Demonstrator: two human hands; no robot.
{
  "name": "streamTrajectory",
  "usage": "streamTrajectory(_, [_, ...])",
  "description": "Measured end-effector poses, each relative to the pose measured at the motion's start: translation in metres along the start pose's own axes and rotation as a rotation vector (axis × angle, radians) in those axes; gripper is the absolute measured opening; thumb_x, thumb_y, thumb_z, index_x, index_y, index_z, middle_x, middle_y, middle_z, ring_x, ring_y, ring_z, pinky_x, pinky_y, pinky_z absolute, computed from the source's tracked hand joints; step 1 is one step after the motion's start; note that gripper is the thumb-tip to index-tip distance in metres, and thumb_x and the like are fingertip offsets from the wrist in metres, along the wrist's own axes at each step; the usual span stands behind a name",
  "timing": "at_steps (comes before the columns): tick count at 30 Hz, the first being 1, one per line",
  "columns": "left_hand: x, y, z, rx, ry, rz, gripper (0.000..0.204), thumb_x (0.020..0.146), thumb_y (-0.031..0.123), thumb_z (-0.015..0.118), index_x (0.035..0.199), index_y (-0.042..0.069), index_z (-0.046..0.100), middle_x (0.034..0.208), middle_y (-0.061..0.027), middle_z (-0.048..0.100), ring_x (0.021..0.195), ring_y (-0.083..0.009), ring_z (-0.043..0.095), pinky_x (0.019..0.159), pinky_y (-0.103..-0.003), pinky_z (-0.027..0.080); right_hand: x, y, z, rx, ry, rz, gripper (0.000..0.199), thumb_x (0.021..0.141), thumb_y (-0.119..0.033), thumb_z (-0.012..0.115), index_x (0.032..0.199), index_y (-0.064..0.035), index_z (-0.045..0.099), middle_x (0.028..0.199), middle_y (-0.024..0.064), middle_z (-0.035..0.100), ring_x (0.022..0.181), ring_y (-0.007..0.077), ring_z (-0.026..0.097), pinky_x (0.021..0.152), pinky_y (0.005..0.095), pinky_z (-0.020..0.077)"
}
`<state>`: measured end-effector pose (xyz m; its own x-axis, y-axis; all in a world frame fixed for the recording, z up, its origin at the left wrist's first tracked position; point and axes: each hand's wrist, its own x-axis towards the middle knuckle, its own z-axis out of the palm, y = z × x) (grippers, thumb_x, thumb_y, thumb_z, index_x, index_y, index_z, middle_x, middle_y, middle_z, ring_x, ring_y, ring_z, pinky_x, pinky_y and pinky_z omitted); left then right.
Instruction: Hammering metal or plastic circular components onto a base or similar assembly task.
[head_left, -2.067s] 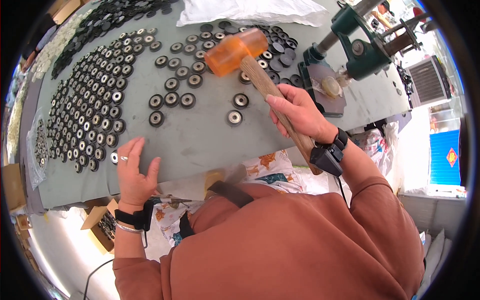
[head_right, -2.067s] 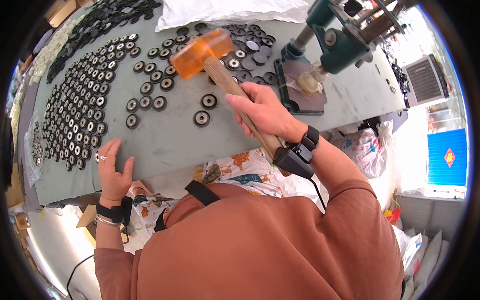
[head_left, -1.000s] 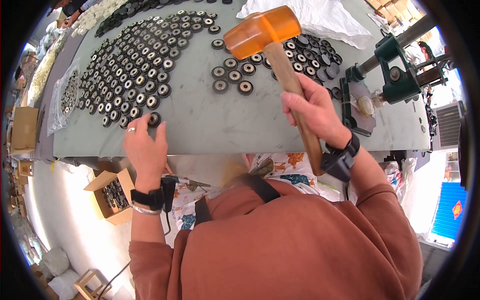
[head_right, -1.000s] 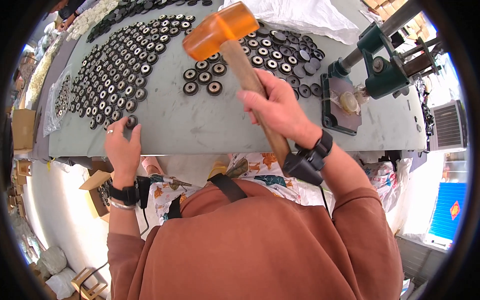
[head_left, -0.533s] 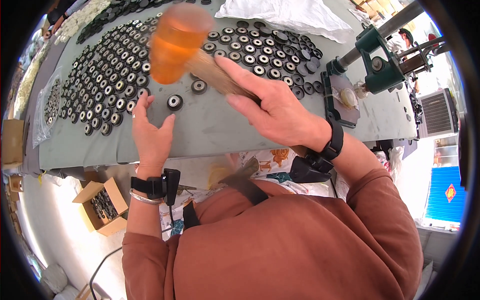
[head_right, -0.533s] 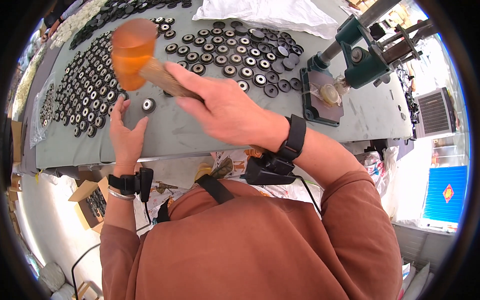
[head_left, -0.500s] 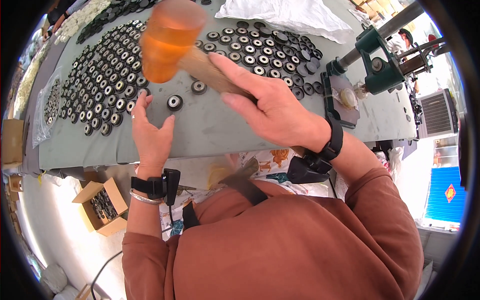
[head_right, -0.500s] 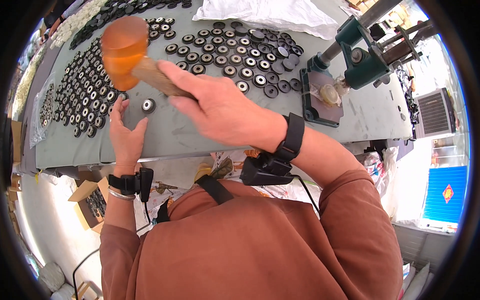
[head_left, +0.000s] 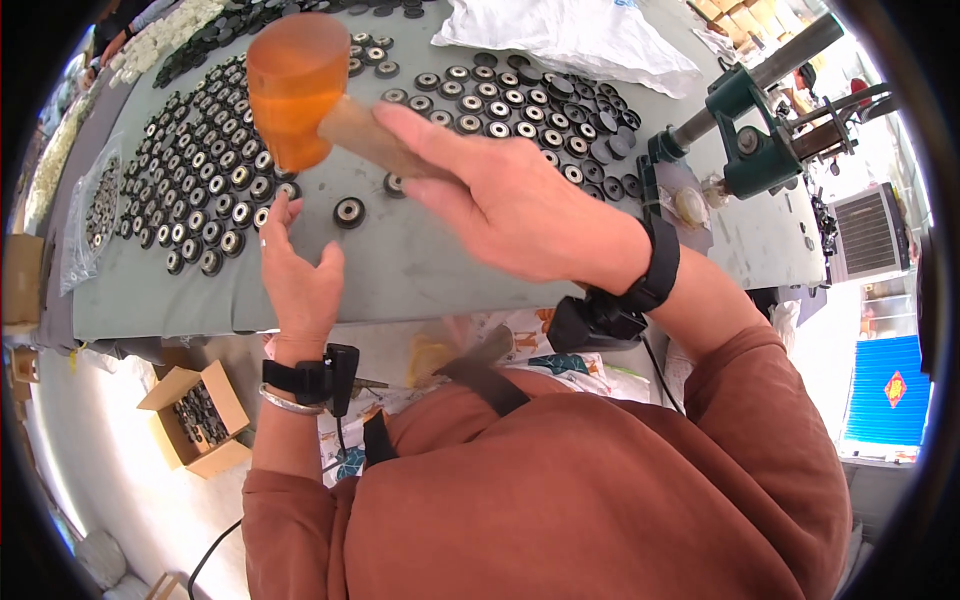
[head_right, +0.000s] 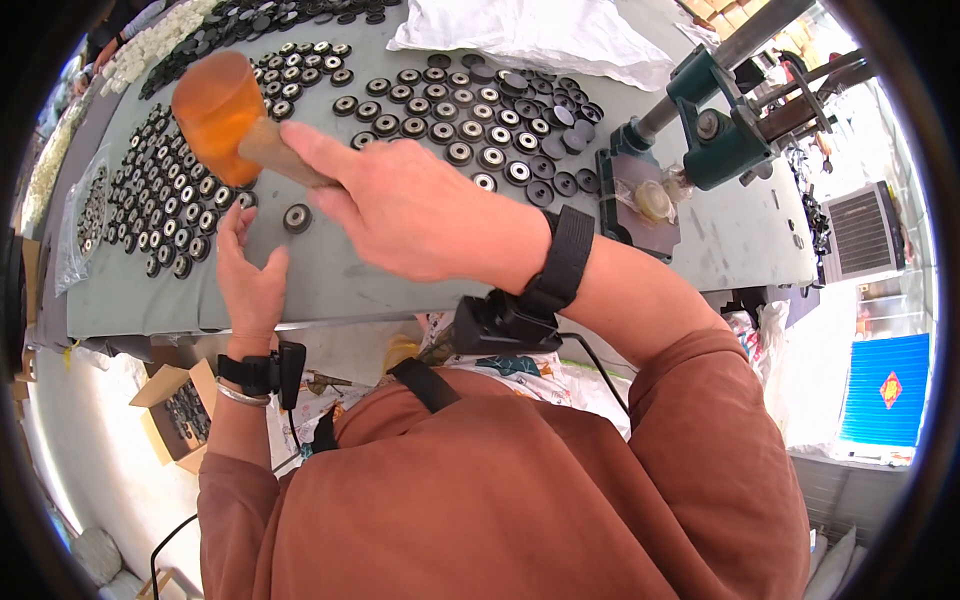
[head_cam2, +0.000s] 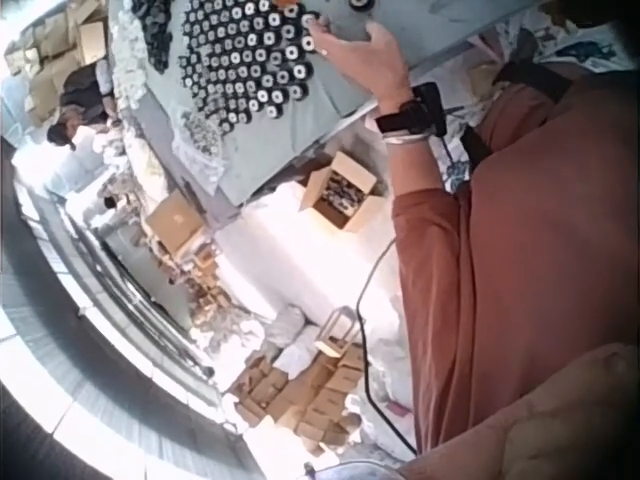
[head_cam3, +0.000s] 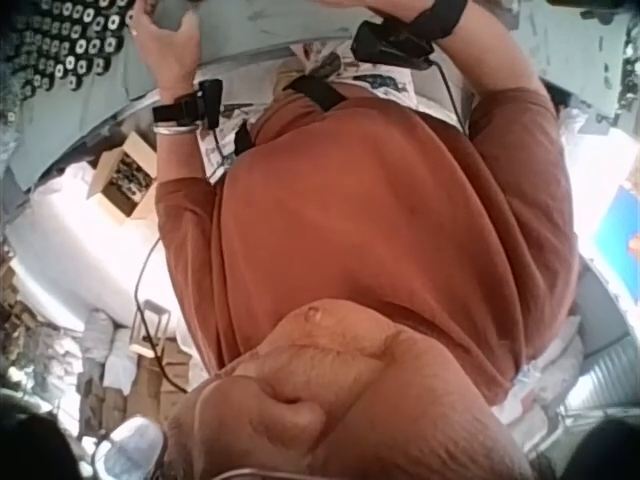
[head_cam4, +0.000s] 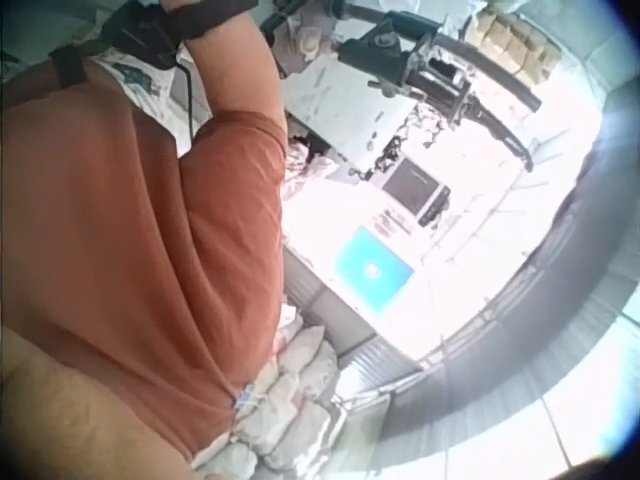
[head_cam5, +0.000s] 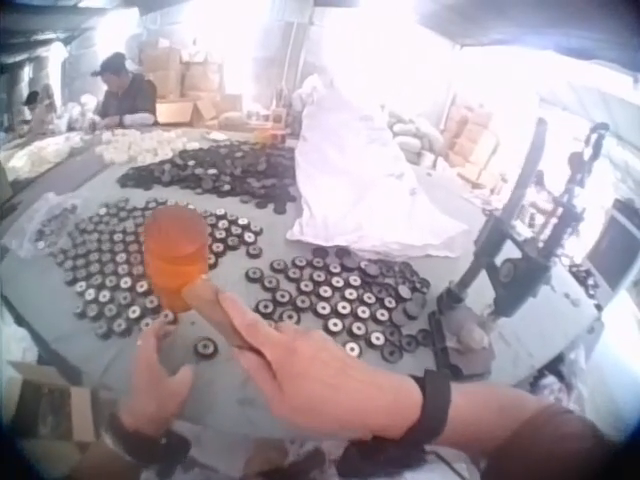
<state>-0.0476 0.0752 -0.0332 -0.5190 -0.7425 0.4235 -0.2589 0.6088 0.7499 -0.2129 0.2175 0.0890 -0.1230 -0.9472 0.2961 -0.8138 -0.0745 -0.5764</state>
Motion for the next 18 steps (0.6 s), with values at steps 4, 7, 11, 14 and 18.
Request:
streamTrajectory(4, [0.003,0.0,-0.001,0.282,0.092,0.007,0.055,0.074,0.005,0.064,0.125,-0.002,0.044,0.12,-0.0181,0.051,0.116,-0.031,0.046,0.101,-0.042,0.033,-0.007,0.008,0.007,0.024,-0.119,0.127,0.053,0.09,-0.013,0.051,0.14,-0.0075,0.032,0.095,0.0225,0.063,0.075,0.0389,0.062,0.069,0.0393,0.0494])
streamTrajectory(7, [0.01,0.005,-0.003,0.662,0.007,0.1,0.051,0.079,0.013,0.063,0.124,-0.001,0.046,0.124,-0.0158,0.05,0.121,-0.0284,0.042,0.104,-0.049,0.026,-0.009,0.015,0.01,0.099,-0.123,0.177,0.054,0.09,-0.013,0.051,0.14,-0.0077,0.032,0.095,0.0226,0.063,0.075,0.0386,0.062,0.07,0.0386,0.0496])
streamTrajectory(11, [0.018,0.009,-0.002,0.696,-0.261,0.19,0.047,0.084,0.019,0.057,0.126,0.0,0.046,0.133,-0.0114,0.047,0.13,-0.0253,0.036,0.106,-0.057,0.016,-0.009,0.024,0.014,0.093,-0.099,0.198,0.053,0.09,-0.012,0.051,0.139,-0.0079,0.033,0.098,0.0231,0.063,0.076,0.0383,0.063,0.07,0.0383,0.0498])
streamTrajectory(14, [0.013,0.0,0.006,0.584,-0.098,0.196,0.048,0.083,0.015,0.056,0.127,-0.002,0.044,0.133,-0.0143,0.046,0.131,-0.028,0.034,0.108,-0.054,0.015,0.0,0.029,0.011,0.038,-0.038,0.156,0.052,0.09,-0.013,0.052,0.139,-0.008,0.034,0.103,0.0238,0.061,0.079,0.0376,0.063,0.072,0.0376,0.0501])
streamTrajectory(18, [0.009,-0.008,0.002,0.584,0.034,0.133,0.049,0.084,0.011,0.054,0.129,-0.002,0.042,0.134,-0.0169,0.044,0.132,-0.0304,0.033,0.108,-0.051,0.018,0.012,0.017,0.011,0.038,0.091,0.022,0.051,0.09,-0.014,0.052,0.137,-0.0054,0.034,0.091,0.0241,0.06,0.075,0.0396,0.061,0.068,0.042,0.0482])
